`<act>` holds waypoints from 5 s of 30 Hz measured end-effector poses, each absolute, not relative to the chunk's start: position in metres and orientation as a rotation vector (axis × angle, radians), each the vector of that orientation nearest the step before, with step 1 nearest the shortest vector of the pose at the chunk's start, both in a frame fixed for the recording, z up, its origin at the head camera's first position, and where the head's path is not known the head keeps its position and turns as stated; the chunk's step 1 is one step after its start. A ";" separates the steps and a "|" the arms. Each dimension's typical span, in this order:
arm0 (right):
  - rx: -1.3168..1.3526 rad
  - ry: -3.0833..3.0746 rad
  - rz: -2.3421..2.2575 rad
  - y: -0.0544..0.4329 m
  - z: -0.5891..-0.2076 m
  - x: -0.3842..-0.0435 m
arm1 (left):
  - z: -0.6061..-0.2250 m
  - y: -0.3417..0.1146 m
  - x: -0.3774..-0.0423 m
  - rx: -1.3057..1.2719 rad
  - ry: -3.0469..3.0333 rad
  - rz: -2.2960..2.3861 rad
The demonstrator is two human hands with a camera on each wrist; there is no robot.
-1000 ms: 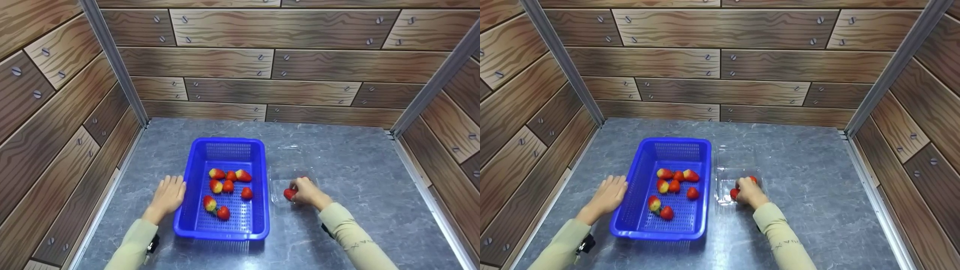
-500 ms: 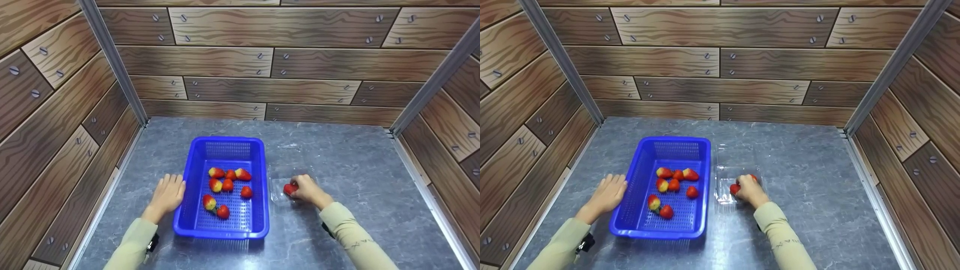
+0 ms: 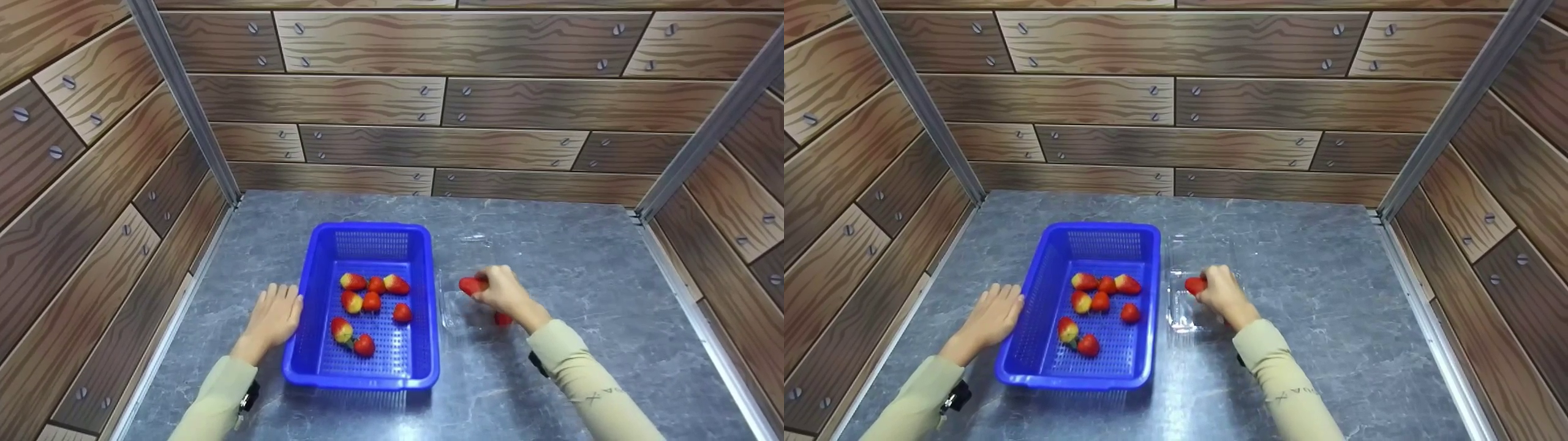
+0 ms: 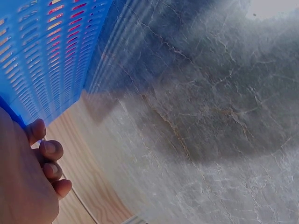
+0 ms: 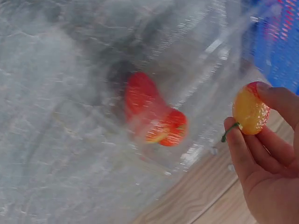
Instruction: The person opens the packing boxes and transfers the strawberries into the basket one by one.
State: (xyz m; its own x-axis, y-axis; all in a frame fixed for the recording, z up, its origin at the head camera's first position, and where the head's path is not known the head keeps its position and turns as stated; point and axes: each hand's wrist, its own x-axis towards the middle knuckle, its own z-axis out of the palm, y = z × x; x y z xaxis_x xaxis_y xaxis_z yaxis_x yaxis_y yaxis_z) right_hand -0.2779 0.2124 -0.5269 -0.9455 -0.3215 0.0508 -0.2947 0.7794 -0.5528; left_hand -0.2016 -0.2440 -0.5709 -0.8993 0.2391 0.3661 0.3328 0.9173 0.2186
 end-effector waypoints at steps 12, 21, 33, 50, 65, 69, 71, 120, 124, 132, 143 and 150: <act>-0.842 2.967 -1.108 0.171 -0.496 -0.254 | -0.568 -0.245 -0.203 -0.439 -2.720 -0.341; -1.091 2.804 -1.208 0.126 -0.500 -0.229 | -0.568 -0.246 -0.204 -0.455 -2.678 -0.297; -1.198 2.770 -0.959 0.086 -0.543 -0.212 | -0.567 -0.244 -0.204 -0.464 -2.665 -0.282; -1.035 3.010 -0.393 0.062 -0.556 -0.205 | -0.570 -0.245 -0.202 -0.458 -2.680 -0.332; -1.104 3.055 -0.279 0.057 -0.564 -0.206 | -0.570 -0.245 -0.202 -0.432 -2.728 -0.344; -1.093 3.056 -0.231 0.057 -0.567 -0.204 | -0.572 -0.244 -0.201 -0.431 -2.744 -0.348; -1.082 3.050 -0.225 0.057 -0.567 -0.204 | -0.572 -0.244 -0.201 -0.431 -2.750 -0.346; -0.304 3.162 -0.805 0.226 -0.515 -0.292 | -0.569 -0.245 -0.202 -0.441 -2.677 -0.336; -0.252 3.120 -0.752 0.236 -0.530 -0.292 | -0.569 -0.245 -0.203 -0.444 -2.673 -0.349; -0.291 3.159 -0.535 0.240 -0.562 -0.287 | -0.569 -0.245 -0.202 -0.446 -2.683 -0.368; -0.314 3.171 -0.570 0.236 -0.585 -0.286 | -0.570 -0.245 -0.204 -0.450 -2.691 -0.316; -0.297 3.166 -0.553 0.235 -0.585 -0.286 | -0.568 -0.245 -0.205 -0.439 -2.710 -0.304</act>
